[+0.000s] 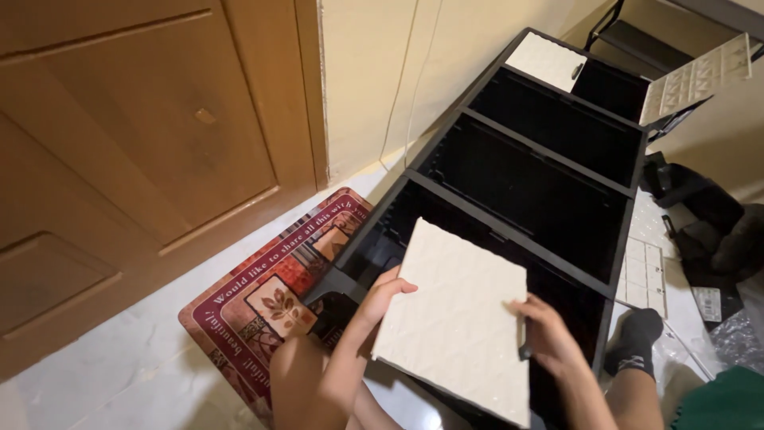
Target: Assemble a plastic interlocking tier organizer shelf cabinet, attaching panels and doors.
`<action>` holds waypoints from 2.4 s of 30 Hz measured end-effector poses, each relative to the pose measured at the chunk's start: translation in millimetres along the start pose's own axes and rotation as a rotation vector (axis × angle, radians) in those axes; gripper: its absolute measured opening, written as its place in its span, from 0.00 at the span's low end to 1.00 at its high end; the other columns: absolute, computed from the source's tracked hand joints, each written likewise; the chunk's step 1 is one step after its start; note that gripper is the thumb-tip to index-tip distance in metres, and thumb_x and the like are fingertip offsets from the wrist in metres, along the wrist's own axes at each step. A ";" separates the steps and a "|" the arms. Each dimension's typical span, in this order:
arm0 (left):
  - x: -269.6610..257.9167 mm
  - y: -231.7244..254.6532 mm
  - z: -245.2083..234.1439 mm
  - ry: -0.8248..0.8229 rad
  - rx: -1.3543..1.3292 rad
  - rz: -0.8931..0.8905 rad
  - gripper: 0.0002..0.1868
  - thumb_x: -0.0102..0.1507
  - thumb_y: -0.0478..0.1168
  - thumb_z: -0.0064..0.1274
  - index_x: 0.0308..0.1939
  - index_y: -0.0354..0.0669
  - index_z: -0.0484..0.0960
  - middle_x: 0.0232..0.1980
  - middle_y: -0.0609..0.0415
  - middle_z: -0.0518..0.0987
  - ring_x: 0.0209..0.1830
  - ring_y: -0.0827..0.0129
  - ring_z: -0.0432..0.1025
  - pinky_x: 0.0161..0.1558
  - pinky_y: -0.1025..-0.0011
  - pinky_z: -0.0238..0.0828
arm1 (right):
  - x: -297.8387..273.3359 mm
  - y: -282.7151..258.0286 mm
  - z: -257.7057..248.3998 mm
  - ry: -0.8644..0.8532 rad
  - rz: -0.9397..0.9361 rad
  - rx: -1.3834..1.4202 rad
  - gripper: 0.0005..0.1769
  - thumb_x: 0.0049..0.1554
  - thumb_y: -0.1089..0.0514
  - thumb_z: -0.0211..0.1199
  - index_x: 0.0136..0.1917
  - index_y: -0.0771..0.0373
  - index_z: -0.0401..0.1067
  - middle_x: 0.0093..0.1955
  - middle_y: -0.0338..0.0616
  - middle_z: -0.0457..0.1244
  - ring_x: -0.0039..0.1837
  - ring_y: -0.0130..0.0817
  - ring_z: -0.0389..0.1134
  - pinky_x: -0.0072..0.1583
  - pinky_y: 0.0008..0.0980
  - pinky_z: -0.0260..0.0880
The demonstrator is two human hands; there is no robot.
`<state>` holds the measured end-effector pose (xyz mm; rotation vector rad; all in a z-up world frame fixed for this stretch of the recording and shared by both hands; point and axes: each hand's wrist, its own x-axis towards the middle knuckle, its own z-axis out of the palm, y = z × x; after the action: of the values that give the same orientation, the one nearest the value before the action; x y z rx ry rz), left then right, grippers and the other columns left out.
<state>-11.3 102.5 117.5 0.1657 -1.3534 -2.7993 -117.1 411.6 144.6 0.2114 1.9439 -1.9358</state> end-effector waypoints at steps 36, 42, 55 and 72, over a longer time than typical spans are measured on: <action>-86.5 17.8 -19.7 0.110 1.274 0.774 0.08 0.61 0.33 0.60 0.43 0.34 0.85 0.48 0.47 0.78 0.54 0.53 0.73 0.59 0.57 0.71 | 128.5 67.7 88.2 0.121 -0.079 0.317 0.09 0.53 0.69 0.64 0.47 0.64 0.69 0.44 0.40 0.66 0.46 0.30 0.68 0.49 0.30 0.70; -83.9 20.0 -21.1 0.044 1.280 0.779 0.10 0.61 0.34 0.60 0.45 0.35 0.84 0.50 0.47 0.78 0.55 0.53 0.73 0.63 0.54 0.68 | 118.5 60.2 93.3 0.188 -0.084 0.297 0.08 0.53 0.70 0.64 0.46 0.65 0.70 0.45 0.42 0.67 0.45 0.32 0.68 0.49 0.31 0.70; -78.8 9.9 -25.2 -0.046 1.383 0.785 0.11 0.62 0.37 0.60 0.46 0.34 0.83 0.47 0.45 0.77 0.53 0.54 0.72 0.66 0.51 0.65 | 130.1 60.6 88.7 0.110 -0.090 0.329 0.10 0.54 0.72 0.64 0.47 0.64 0.68 0.46 0.44 0.65 0.46 0.32 0.67 0.49 0.32 0.69; -82.1 18.3 -17.2 -0.039 1.348 0.863 0.13 0.60 0.34 0.61 0.47 0.32 0.83 0.47 0.46 0.74 0.50 0.52 0.70 0.59 0.55 0.69 | 134.6 59.4 95.6 0.122 -0.113 0.339 0.10 0.52 0.72 0.64 0.45 0.64 0.68 0.44 0.44 0.67 0.45 0.33 0.69 0.49 0.32 0.72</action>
<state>71.8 83.5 128.1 -0.3642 -2.2808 -0.9442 -202.2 297.6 41.9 0.3255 1.7188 -2.3722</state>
